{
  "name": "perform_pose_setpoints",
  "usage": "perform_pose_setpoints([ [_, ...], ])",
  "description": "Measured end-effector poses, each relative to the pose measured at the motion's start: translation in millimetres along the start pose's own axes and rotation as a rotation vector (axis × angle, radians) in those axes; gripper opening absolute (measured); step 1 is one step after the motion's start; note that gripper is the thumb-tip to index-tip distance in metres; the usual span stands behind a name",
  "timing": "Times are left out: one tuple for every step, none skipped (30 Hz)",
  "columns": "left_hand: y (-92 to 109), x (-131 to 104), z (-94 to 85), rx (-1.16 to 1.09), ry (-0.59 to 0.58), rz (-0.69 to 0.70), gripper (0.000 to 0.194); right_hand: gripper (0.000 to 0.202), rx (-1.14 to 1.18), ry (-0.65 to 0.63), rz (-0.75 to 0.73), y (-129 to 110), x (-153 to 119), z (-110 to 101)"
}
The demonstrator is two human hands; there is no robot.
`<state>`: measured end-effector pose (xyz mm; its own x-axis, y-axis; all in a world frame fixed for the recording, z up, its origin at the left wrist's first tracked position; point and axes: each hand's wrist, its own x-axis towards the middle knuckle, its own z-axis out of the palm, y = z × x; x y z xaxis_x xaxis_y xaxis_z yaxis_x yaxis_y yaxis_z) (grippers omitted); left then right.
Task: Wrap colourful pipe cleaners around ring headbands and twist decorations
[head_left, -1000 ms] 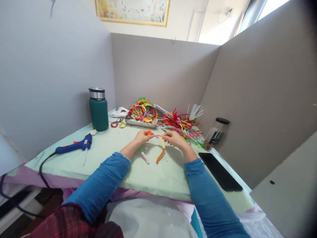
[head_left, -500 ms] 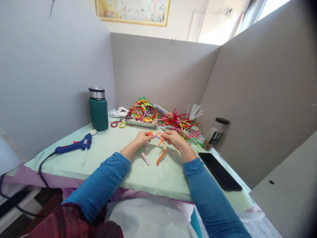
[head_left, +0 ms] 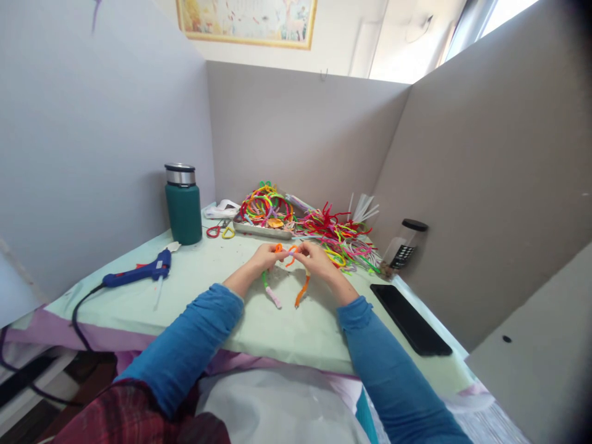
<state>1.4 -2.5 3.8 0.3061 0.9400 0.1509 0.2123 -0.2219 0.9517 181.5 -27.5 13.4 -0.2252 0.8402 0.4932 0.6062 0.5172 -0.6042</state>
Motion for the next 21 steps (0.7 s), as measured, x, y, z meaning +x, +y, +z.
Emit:
perform_pose_setpoints([
  [0,0,0.0,-0.010,-0.006,-0.004,0.036,0.019,-0.022,-0.008,0.000,0,-1,0],
  [1,0,0.1,-0.017,-0.011,-0.010,0.035,0.018,-0.039,-0.014,0.004,-1,-1,0],
  [1,0,0.3,-0.023,-0.015,-0.017,0.035,0.017,-0.053,-0.017,0.005,-1,-2,0],
  [2,0,0.5,-0.032,-0.017,-0.022,0.035,0.017,-0.065,-0.014,0.001,-2,-3,1],
  [3,-1,0.8,-0.044,-0.022,-0.024,0.035,0.016,-0.074,-0.006,-0.006,-3,-3,1],
  [4,-2,1.1,-0.057,-0.029,-0.024,0.035,0.016,-0.076,0.003,-0.015,-3,-4,1],
  [5,-3,1.4,-0.069,-0.034,-0.022,0.035,0.015,-0.070,0.011,-0.023,-4,-4,1],
  [7,-4,1.7,-0.081,-0.042,-0.020,0.035,0.014,-0.050,0.015,-0.024,-4,-4,2],
  [9,-6,2.0,-0.094,-0.050,-0.019,0.035,0.014,-0.019,0.015,-0.017,-4,-4,3],
  [11,-7,2.2,-0.108,-0.059,-0.021,0.036,0.013,0.022,0.011,-0.001,-4,-4,3],
  [12,-9,2.3,-0.124,-0.067,-0.025,0.035,0.014,0.067,0.007,0.016,-3,-4,4],
  [14,-10,2.3,-0.140,-0.072,-0.032,0.035,0.014,0.114,0.002,0.030,-3,-4,5],
  [15,-11,2.3,-0.153,-0.077,-0.040,0.035,0.015,0.160,-0.004,0.038,-3,-4,5],
  [16,-12,2.1,-0.159,-0.080,-0.047,0.034,0.018,0.202,-0.016,0.040,-3,-4,5],
  [16,-13,1.9,-0.157,-0.084,-0.053,0.034,0.022,0.237,-0.032,0.036,-4,-4,5],
  [16,-13,1.7,-0.151,-0.089,-0.055,0.035,0.026,0.258,-0.051,0.030,-5,-4,4],
  [16,-12,1.5,-0.145,-0.094,-0.053,0.034,0.028,0.265,-0.070,0.025,-6,-5,3],
  [15,-12,1.4,-0.141,-0.103,-0.047,0.034,0.027,0.257,-0.087,0.022,-8,-5,2],
  [14,-11,1.3,-0.140,-0.110,-0.037,0.034,0.023,0.238,-0.097,0.022,-10,-5,1],
  [13,-10,1.4,-0.139,-0.107,-0.025,0.033,0.019,0.212,-0.100,0.024,-12,-6,0],
  [11,-9,1.5,-0.136,-0.094,-0.014,0.033,0.016,0.182,-0.098,0.027,-13,-6,-1],
])
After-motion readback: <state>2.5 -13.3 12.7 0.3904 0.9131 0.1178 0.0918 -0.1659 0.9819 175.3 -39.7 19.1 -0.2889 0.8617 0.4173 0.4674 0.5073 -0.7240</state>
